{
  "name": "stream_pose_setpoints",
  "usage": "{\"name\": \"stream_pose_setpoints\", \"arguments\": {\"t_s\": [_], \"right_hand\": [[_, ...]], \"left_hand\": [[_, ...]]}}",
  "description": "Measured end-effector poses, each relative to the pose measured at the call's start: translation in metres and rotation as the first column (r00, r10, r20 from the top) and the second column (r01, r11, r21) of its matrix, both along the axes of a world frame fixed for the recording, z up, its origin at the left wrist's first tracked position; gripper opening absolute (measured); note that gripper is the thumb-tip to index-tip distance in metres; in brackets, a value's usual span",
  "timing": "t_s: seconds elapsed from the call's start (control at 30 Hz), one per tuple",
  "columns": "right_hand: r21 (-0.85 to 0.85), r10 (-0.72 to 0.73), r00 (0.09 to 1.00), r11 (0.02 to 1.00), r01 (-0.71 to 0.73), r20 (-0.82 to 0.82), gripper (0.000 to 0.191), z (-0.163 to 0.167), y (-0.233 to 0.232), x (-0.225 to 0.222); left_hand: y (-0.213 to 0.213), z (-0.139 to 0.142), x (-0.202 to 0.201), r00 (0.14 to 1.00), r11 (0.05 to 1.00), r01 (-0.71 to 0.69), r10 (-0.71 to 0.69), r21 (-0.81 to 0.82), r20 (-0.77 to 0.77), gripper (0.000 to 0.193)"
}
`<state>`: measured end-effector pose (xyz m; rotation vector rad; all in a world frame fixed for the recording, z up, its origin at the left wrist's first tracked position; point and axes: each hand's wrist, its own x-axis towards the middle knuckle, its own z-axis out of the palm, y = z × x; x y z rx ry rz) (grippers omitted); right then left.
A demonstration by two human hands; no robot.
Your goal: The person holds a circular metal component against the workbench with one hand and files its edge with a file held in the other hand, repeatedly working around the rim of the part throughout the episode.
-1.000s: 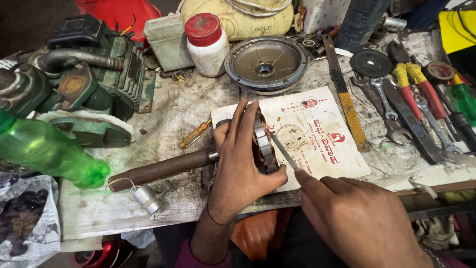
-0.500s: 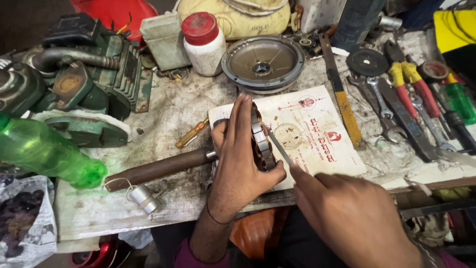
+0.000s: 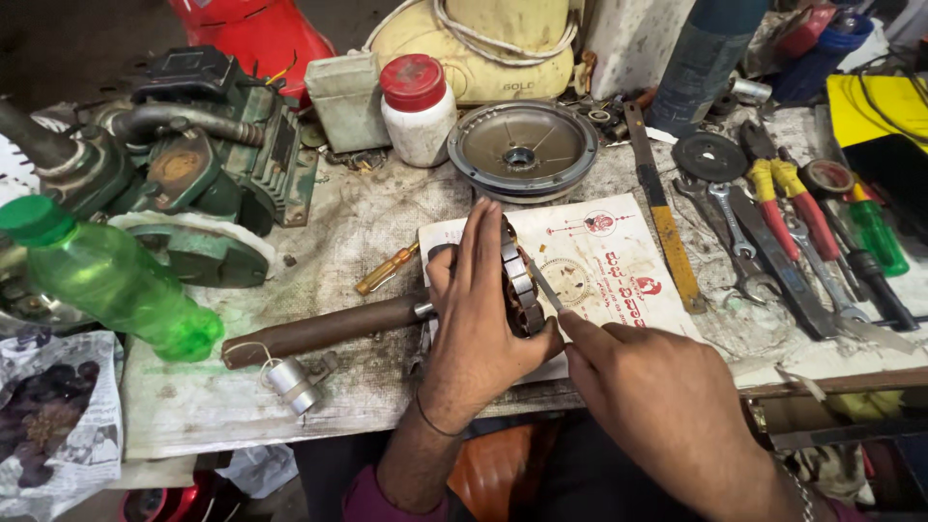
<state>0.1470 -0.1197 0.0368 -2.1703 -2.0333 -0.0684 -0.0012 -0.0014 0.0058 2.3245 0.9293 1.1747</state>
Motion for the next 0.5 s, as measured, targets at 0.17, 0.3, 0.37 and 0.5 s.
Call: {"name": "stream_pose_setpoints", "arguments": {"t_s": [0.17,0.3,0.37,0.5], "right_hand": [[0.005,0.001,0.999,1.000,-0.001,0.036,0.044,0.001,-0.002,-0.001],[-0.005,-0.002,1.000,1.000,0.002,0.014,0.038,0.002,-0.003,0.001],[-0.040,-0.029,0.998,0.999,0.031,0.056,0.040,0.003,-0.003,0.001],[0.018,0.000,1.000,1.000,0.000,0.018,0.038,0.006,-0.001,0.000]], "left_hand": [[0.000,-0.003,-0.001,1.000,0.999,0.013,-0.012,-0.029,0.016,0.117],[0.001,-0.008,0.001,0.998,0.995,-0.009,0.004,0.097,0.055,0.109],[0.000,-0.010,0.000,0.999,0.998,0.006,-0.010,0.069,0.052,0.104],[-0.002,-0.012,-0.001,0.997,0.997,0.004,-0.010,0.081,0.072,0.104]]}}
